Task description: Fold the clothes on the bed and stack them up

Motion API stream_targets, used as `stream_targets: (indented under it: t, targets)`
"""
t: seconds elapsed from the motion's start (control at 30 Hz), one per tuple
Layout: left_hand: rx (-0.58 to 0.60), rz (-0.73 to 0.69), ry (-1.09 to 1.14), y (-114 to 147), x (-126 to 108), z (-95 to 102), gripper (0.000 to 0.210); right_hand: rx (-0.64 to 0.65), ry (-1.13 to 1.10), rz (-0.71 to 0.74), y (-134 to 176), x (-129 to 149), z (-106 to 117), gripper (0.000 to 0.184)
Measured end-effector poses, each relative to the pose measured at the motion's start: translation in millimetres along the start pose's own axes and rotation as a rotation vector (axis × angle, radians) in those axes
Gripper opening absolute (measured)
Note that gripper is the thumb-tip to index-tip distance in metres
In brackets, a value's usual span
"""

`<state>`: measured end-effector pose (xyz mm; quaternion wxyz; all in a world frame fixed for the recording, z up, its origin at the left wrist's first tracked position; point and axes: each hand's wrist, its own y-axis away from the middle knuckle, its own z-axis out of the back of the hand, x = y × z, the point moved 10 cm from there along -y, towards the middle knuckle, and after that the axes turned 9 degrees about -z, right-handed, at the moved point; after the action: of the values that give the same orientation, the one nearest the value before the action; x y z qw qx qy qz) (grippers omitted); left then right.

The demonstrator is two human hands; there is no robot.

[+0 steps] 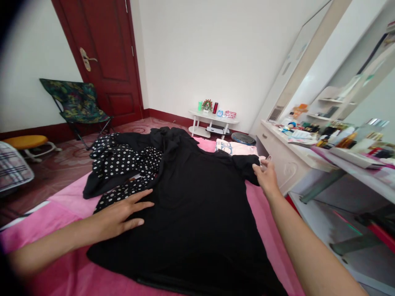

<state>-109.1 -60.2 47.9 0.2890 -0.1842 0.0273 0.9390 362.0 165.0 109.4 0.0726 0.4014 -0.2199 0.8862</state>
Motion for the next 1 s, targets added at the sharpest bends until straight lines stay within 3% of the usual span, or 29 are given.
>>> stream_targets:
  t: [0.1, 0.23, 0.33, 0.5, 0.63, 0.77, 0.9, 1.0]
  targets:
    - [-0.153, 0.050, -0.048, 15, 21, 22.4, 0.037, 0.100, 0.048, 0.117, 36, 27, -27, 0.055]
    - [-0.373, 0.142, -0.198, 34, 49, 54.0, 0.029, 0.372, 0.194, 0.271, 111, 50, -89, 0.040]
    - [-0.444, 0.160, -0.274, 39, 54, 61.8, 0.029, 0.381, 0.275, 0.390, 151, 62, -116, 0.036]
    - [-0.390, 0.147, -0.390, 13, 30, 55.3, 0.057, 0.308, 0.343, 0.433, 162, 65, -126, 0.036]
    - [-0.320, 0.143, -0.546, -29, 19, 50.3, 0.054, 0.318, 0.328, 0.439, 158, 60, -126, 0.039]
    - [-0.309, 0.250, -0.600, -55, 47, 55.5, 0.062, 0.335, 0.281, 0.421, 156, 52, -126, 0.040]
    - [-0.253, 0.275, -0.696, -59, 75, 59.4, 0.076, 0.348, 0.240, 0.401, 155, 43, -125, 0.041]
    - [-0.192, 0.244, -0.804, -57, 88, 59.9, 0.067, 0.344, 0.232, 0.396, 154, 41, -123, 0.041]
